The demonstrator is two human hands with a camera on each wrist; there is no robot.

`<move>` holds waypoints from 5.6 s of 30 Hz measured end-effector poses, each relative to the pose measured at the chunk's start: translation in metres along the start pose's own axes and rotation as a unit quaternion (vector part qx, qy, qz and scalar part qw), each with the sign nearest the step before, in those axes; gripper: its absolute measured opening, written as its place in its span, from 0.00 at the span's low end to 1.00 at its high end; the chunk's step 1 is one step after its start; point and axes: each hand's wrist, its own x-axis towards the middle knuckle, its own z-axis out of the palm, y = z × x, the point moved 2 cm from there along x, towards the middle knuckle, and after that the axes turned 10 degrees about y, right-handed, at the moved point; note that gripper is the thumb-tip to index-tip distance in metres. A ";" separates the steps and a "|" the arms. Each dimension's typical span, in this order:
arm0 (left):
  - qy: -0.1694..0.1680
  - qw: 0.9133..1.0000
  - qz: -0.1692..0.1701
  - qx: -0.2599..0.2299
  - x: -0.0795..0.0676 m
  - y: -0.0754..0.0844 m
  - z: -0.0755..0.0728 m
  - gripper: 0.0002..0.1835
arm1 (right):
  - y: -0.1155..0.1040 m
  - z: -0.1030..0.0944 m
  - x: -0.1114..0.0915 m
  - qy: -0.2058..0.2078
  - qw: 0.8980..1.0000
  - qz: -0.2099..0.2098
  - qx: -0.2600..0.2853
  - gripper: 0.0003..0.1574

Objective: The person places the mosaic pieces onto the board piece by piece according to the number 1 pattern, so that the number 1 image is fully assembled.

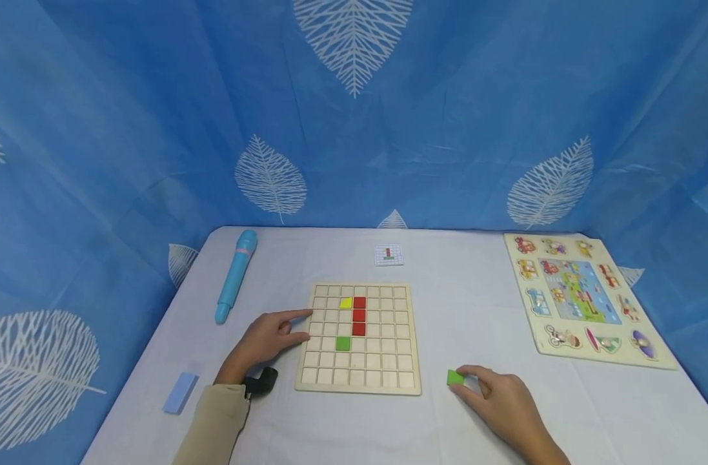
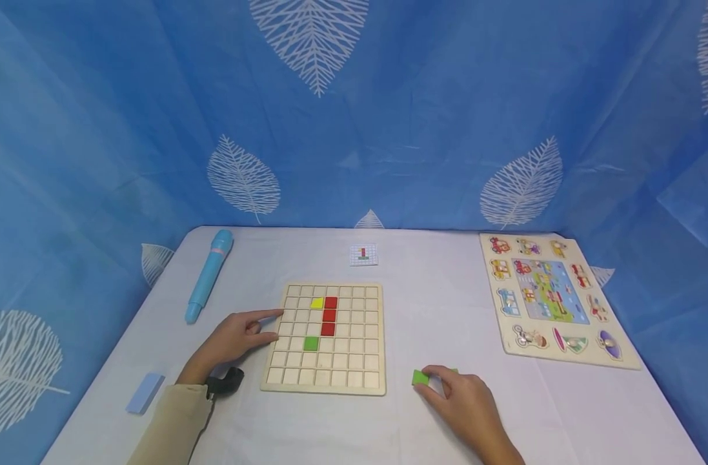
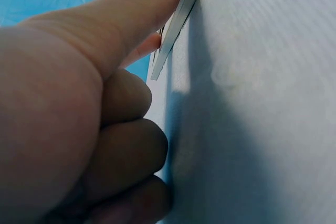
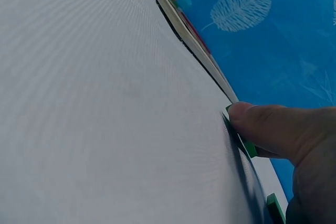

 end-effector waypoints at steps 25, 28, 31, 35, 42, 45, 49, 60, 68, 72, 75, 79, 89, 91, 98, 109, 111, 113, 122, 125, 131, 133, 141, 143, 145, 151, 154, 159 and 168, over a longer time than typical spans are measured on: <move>0.002 1.000 -0.013 -0.001 0.000 0.000 0.001 0.30 | -0.029 0.003 0.024 0.024 0.990 -0.138 0.000 0.15; 0.003 1.000 -0.014 -0.001 0.000 0.001 0.001 0.30 | -0.035 0.006 0.029 0.014 0.990 -0.141 0.004 0.16; 0.009 1.000 -0.013 -0.002 0.000 0.001 0.001 0.29 | -0.041 0.012 0.035 0.006 0.990 -0.141 0.017 0.16; 0.008 1.000 -0.018 0.000 -0.002 -0.001 0.003 0.30 | -0.048 0.020 0.039 -0.010 0.990 -0.138 0.035 0.16; 0.011 1.000 -0.015 0.001 -0.003 -0.003 0.004 0.29 | -0.066 0.033 0.046 -0.035 0.986 -0.155 0.058 0.16; 0.009 1.000 -0.011 0.000 -0.003 -0.002 0.003 0.29 | -0.072 0.038 0.049 -0.038 0.983 -0.169 0.060 0.16; 0.007 1.000 -0.010 -0.001 -0.003 -0.002 0.002 0.29 | -0.078 0.043 0.054 -0.042 0.981 -0.178 0.068 0.16; 0.007 1.000 -0.015 0.001 -0.004 -0.001 0.003 0.30 | -0.090 0.064 0.056 -0.058 0.983 -0.152 0.087 0.16; 0.011 1.000 -0.011 0.002 -0.003 -0.001 0.003 0.29 | -0.097 0.072 0.057 -0.044 0.983 -0.153 0.089 0.14; 0.010 1.000 -0.016 0.000 -0.003 -0.002 0.003 0.30 | -0.099 0.074 0.061 -0.050 0.984 -0.148 0.084 0.14; 0.008 1.000 -0.017 -0.004 -0.004 -0.002 0.003 0.30 | -0.101 0.077 0.064 -0.066 0.984 -0.140 0.083 0.15; 0.010 1.000 -0.013 -0.009 -0.005 -0.001 0.004 0.30 | -0.104 0.083 0.067 -0.076 0.985 -0.132 0.081 0.15; 0.014 1.000 0.000 -0.001 -0.005 -0.002 0.006 0.30 | -0.110 0.093 0.070 -0.078 0.985 -0.134 0.081 0.16; 0.015 1.000 -0.002 0.003 -0.005 -0.002 0.006 0.29 | -0.111 0.095 0.070 -0.075 0.984 -0.139 0.080 0.16; 0.017 1.000 -0.020 0.001 -0.007 -0.002 0.009 0.29 | -0.110 0.101 0.065 -0.074 0.986 -0.134 0.062 0.17; 0.012 1.000 0.008 -0.004 -0.006 -0.002 0.007 0.28 | -0.111 0.101 0.067 -0.071 0.986 -0.141 0.060 0.18; 0.010 1.000 0.010 -0.003 -0.006 -0.002 0.006 0.28 | -0.111 0.100 0.068 -0.075 0.985 -0.141 0.060 0.19; 0.010 1.000 0.010 -0.003 -0.005 -0.002 0.005 0.29 | -0.111 0.100 0.068 -0.077 0.985 -0.140 0.060 0.18; 0.010 1.000 0.008 -0.005 -0.006 -0.002 0.005 0.29 | -0.110 0.099 0.067 -0.073 0.985 -0.147 0.060 0.16; 0.009 1.000 0.008 -0.006 -0.006 -0.002 0.005 0.29 | -0.107 0.098 0.066 -0.066 0.986 -0.146 0.056 0.15; 0.012 1.000 0.008 -0.005 -0.006 -0.002 0.006 0.28 | -0.102 0.096 0.065 -0.061 0.986 -0.143 0.056 0.14; 0.012 1.000 0.007 -0.006 -0.006 -0.002 0.006 0.29 | -0.100 0.095 0.065 -0.057 0.986 -0.144 0.054 0.14; 0.009 1.000 0.003 -0.010 -0.005 -0.006 0.008 0.29 | -0.088 0.087 0.055 -0.014 0.988 -0.147 0.036 0.15; 0.008 1.000 0.003 -0.010 -0.005 -0.005 0.007 0.29 | -0.084 0.083 0.051 -0.004 0.988 -0.150 0.041 0.14; 0.006 1.000 0.005 -0.009 -0.005 -0.005 0.006 0.29 | -0.079 0.079 0.047 0.013 0.986 -0.160 0.045 0.14; 0.007 1.000 0.005 -0.006 -0.005 -0.002 0.006 0.29 | -0.063 0.064 0.036 0.040 0.984 -0.163 0.060 0.14; 0.008 1.000 0.003 -0.007 -0.006 -0.003 0.007 0.29 | -0.055 0.057 0.030 0.041 0.986 -0.151 0.063 0.15; 0.010 1.000 0.002 -0.008 -0.008 -0.002 0.008 0.29 | -0.043 0.048 0.018 0.051 0.986 -0.149 0.056 0.14; 0.014 1.000 0.007 -0.003 -0.008 -0.001 0.010 0.29 | -0.024 0.032 -0.002 0.071 0.990 -0.116 0.035 0.17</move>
